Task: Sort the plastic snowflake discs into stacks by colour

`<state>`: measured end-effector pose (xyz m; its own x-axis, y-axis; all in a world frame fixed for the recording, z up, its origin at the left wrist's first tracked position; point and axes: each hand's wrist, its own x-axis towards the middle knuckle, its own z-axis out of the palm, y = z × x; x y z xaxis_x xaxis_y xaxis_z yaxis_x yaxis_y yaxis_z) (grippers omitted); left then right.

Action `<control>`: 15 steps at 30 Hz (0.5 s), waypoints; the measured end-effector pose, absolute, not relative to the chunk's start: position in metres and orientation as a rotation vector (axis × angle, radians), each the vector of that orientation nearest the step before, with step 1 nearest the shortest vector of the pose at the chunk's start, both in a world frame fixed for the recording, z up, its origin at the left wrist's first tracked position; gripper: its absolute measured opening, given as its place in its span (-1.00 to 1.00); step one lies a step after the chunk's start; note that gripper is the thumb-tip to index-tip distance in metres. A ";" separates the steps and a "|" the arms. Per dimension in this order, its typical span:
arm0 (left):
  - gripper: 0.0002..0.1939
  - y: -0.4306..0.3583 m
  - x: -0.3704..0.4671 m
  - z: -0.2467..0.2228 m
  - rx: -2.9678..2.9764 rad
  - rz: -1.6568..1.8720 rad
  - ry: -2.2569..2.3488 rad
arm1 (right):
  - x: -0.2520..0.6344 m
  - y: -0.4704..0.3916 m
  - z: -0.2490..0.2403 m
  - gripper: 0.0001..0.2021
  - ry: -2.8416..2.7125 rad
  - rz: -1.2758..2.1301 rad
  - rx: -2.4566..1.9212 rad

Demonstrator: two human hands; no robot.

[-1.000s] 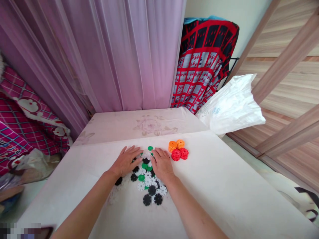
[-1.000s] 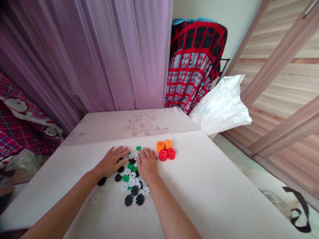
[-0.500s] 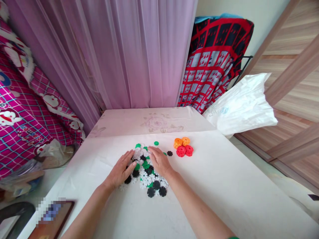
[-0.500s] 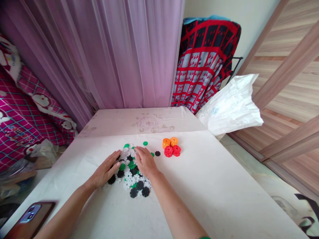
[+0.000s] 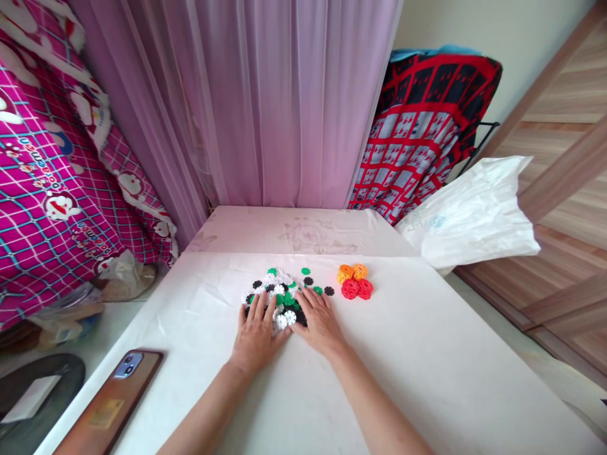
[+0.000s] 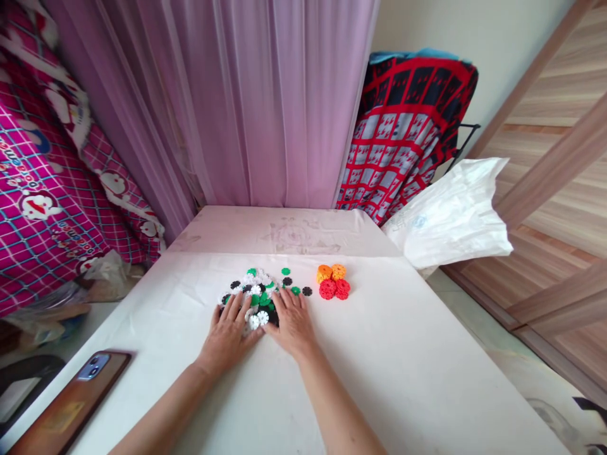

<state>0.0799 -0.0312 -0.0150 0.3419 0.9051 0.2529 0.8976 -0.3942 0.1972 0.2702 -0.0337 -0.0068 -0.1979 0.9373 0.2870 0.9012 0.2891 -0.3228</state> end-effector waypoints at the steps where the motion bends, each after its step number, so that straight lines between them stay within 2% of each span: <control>1: -0.26 -0.025 0.082 -0.013 2.521 0.544 1.742 | 0.272 -0.024 -0.007 -0.43 -2.089 0.092 -1.628; 6: -0.37 -0.026 0.072 -0.011 2.374 0.700 1.893 | 0.282 -0.025 -0.019 -0.63 -1.812 -0.035 -1.507; 8: -0.38 -0.042 0.062 -0.014 2.371 0.651 1.946 | 0.280 -0.046 -0.022 -0.63 -1.808 -0.059 -1.485; 12: -0.28 -0.074 0.046 -0.019 2.483 0.520 1.869 | 0.270 -0.087 -0.019 -0.65 -2.007 -0.027 -1.504; 15: -0.35 -0.082 0.044 -0.018 2.519 0.466 1.815 | 0.267 -0.092 -0.016 -0.67 -1.998 -0.029 -1.569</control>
<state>0.0435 -0.0816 -0.0182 0.2874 0.9280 0.2373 0.9275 -0.3315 0.1729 0.2672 -0.0918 -0.0162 -0.1292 0.8799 0.4573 0.8925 0.3042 -0.3329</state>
